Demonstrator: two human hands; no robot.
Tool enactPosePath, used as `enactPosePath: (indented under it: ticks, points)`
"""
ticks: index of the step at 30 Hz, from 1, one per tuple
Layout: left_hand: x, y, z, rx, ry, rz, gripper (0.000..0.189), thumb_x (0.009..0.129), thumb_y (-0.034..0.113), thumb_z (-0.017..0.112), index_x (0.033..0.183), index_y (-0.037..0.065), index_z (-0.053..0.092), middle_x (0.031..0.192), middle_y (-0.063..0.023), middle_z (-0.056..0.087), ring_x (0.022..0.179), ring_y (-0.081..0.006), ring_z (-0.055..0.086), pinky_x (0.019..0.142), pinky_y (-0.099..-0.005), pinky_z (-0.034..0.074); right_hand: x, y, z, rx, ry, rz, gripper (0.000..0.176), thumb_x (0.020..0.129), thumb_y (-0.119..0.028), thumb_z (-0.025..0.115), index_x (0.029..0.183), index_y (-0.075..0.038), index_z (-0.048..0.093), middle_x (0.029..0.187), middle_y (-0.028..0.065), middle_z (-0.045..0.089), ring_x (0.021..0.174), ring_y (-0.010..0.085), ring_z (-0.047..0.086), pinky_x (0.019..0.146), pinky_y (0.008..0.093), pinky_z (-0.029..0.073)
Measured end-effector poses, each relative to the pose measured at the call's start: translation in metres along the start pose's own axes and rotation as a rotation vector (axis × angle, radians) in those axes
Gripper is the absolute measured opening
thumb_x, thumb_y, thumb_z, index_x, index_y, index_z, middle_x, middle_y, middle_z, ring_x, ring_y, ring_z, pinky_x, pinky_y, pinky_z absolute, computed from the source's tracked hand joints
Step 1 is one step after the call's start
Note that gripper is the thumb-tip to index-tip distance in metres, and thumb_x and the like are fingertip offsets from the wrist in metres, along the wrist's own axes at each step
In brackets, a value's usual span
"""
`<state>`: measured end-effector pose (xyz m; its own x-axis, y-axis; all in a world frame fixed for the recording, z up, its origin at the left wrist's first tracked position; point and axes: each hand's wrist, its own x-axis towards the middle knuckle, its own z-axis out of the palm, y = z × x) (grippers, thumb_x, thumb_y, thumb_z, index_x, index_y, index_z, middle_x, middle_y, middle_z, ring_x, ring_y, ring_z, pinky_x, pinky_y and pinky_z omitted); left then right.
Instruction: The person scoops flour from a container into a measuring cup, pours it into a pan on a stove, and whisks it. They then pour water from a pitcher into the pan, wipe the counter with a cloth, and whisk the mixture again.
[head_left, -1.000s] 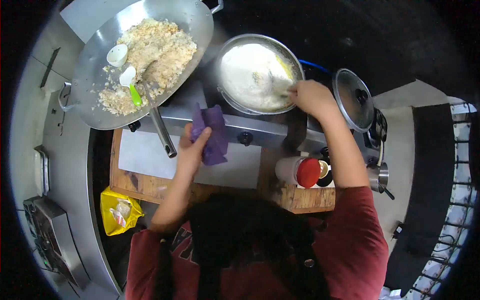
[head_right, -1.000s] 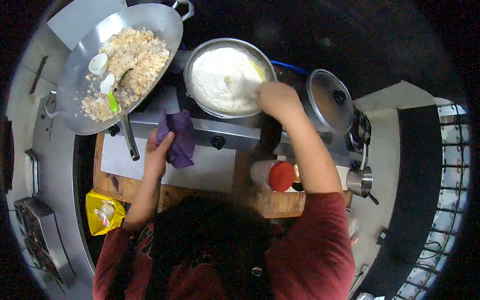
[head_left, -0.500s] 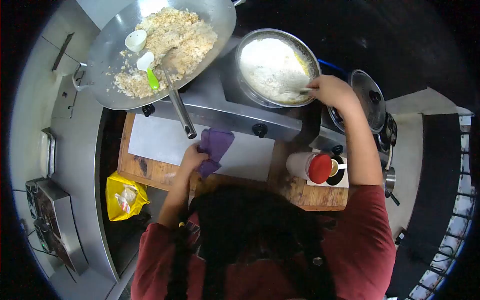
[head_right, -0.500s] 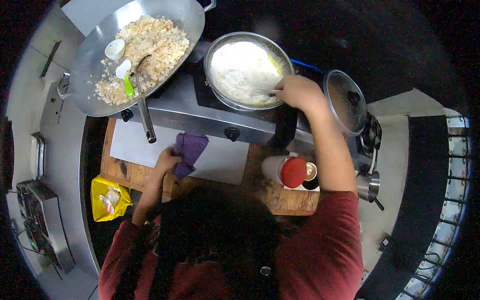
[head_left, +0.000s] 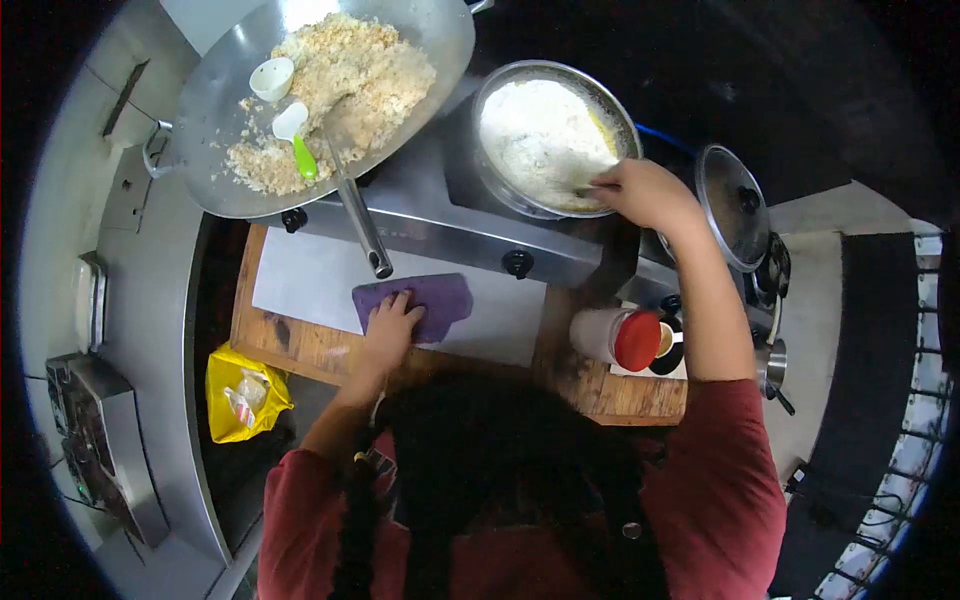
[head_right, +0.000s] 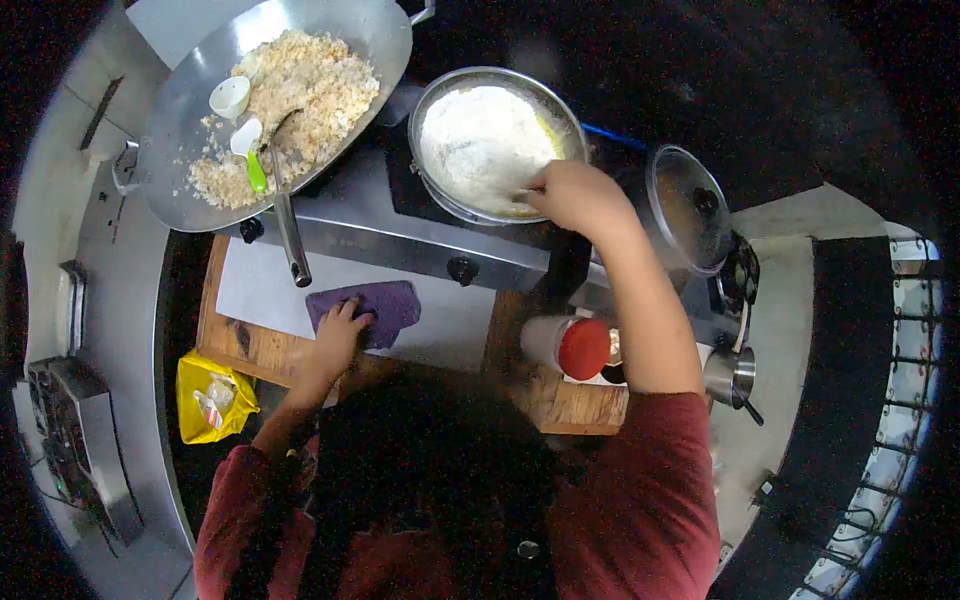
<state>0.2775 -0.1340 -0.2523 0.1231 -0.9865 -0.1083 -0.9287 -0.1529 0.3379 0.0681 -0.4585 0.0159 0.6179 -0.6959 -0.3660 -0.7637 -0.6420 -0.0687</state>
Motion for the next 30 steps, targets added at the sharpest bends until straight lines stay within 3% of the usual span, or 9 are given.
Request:
enactPosePath:
  ticks: [6, 8, 12, 16, 18, 20, 23, 26, 30]
  points:
    - [0.01, 0.013, 0.004, 0.008, 0.014, -0.226, 0.04, 0.085, 0.01, 0.054, 0.124, 0.009, 0.055, 0.127, -0.0235, 0.048, 0.117, -0.0391, 0.049, 0.095, -0.0495, 0.043, 0.067, 0.069, 0.046, -0.078, 0.35, 0.103, 0.026, 0.084, -0.024, 0.057, 0.094, -0.007, 0.073, 0.097, 0.021, 0.068, 0.092, 0.0366, 0.066, 0.084, 0.0466, 0.051]
    - [0.016, -0.002, 0.01, 0.033, 0.062, -0.36, 0.04, 0.083, 0.008, 0.055, 0.123, 0.008, 0.054, 0.119, -0.0231, 0.052, 0.11, -0.0404, 0.052, 0.088, -0.0479, 0.046, 0.071, 0.048, 0.053, 0.197, 0.387, -0.061, 0.025, 0.084, -0.025, 0.057, 0.091, -0.006, 0.073, 0.097, 0.021, 0.068, 0.091, 0.0373, 0.066, 0.083, 0.0467, 0.051]
    - [0.019, 0.001, -0.027, -0.256, -0.007, -0.576, 0.039, 0.083, 0.002, 0.05, 0.122, 0.004, 0.053, 0.106, -0.0228, 0.059, 0.099, -0.0394, 0.058, 0.085, -0.0465, 0.047, 0.026, 0.014, 0.03, 0.143, 0.154, -0.112, 0.027, 0.084, -0.024, 0.062, 0.1, -0.005, 0.072, 0.094, 0.0214, 0.068, 0.09, 0.0363, 0.066, 0.081, 0.0432, 0.051]
    - [0.017, 0.0, -0.042, -0.501, 0.257, -0.494, 0.048, 0.083, -0.005, 0.046, 0.13, 0.003, 0.05, 0.114, -0.0213, 0.061, 0.108, -0.0339, 0.059, 0.094, -0.0419, 0.046, 0.019, 0.049, 0.013, -0.095, 0.068, 0.121, 0.024, 0.085, -0.024, 0.06, 0.095, -0.007, 0.073, 0.092, 0.0208, 0.068, 0.09, 0.0362, 0.066, 0.081, 0.0447, 0.051]
    - [0.025, 0.014, -0.053, -0.937, 0.572, -0.186, 0.054, 0.083, -0.009, 0.043, 0.136, 0.005, 0.046, 0.123, -0.0172, 0.06, 0.116, -0.0275, 0.056, 0.102, -0.0361, 0.041, 0.046, 0.07, 0.023, -0.154, 0.129, 0.218, 0.024, 0.085, -0.024, 0.06, 0.094, -0.007, 0.074, 0.092, 0.0206, 0.068, 0.09, 0.0362, 0.066, 0.08, 0.0453, 0.051]
    - [0.032, 0.014, -0.056, -0.961, 0.408, -0.111, 0.064, 0.083, -0.009, 0.039, 0.145, 0.009, 0.034, 0.134, -0.0154, 0.05, 0.123, -0.0266, 0.05, 0.107, -0.0355, 0.038, 0.069, 0.074, 0.034, -0.038, 0.29, 0.184, 0.028, 0.086, -0.023, 0.054, 0.09, -0.001, 0.071, 0.095, 0.0224, 0.068, 0.093, 0.0373, 0.066, 0.082, 0.0469, 0.051]
    - [0.057, 0.051, -0.08, -1.691, 0.339, -0.339, 0.053, 0.091, 0.0, 0.039, 0.143, 0.01, 0.034, 0.137, -0.0123, 0.044, 0.118, -0.0254, 0.052, 0.097, -0.0381, 0.047, 0.058, 0.044, 0.034, 0.055, 0.278, 0.077, 0.027, 0.085, -0.021, 0.055, 0.091, 0.0, 0.071, 0.096, 0.022, 0.068, 0.094, 0.0369, 0.066, 0.084, 0.0466, 0.051]
    - [0.087, 0.068, -0.077, -1.872, 0.477, -0.401, 0.046, 0.09, 0.003, 0.04, 0.136, 0.009, 0.035, 0.126, -0.0126, 0.046, 0.112, -0.0206, 0.051, 0.088, -0.032, 0.05, 0.031, 0.031, 0.015, 0.064, 0.173, 0.04, 0.027, 0.086, -0.02, 0.054, 0.093, 0.0, 0.071, 0.098, 0.0221, 0.068, 0.096, 0.0367, 0.066, 0.085, 0.0451, 0.052]
    - [0.131, 0.075, -0.083, -1.584, 0.54, -0.384, 0.037, 0.093, 0.008, 0.046, 0.129, 0.011, 0.038, 0.117, -0.0074, 0.051, 0.102, -0.0176, 0.054, 0.077, -0.0309, 0.051, 0.048, 0.057, 0.01, -0.162, 0.195, 0.276, 0.026, 0.085, -0.015, 0.051, 0.093, -0.002, 0.072, 0.098, 0.023, 0.068, 0.096, 0.0387, 0.066, 0.083, 0.0468, 0.053]
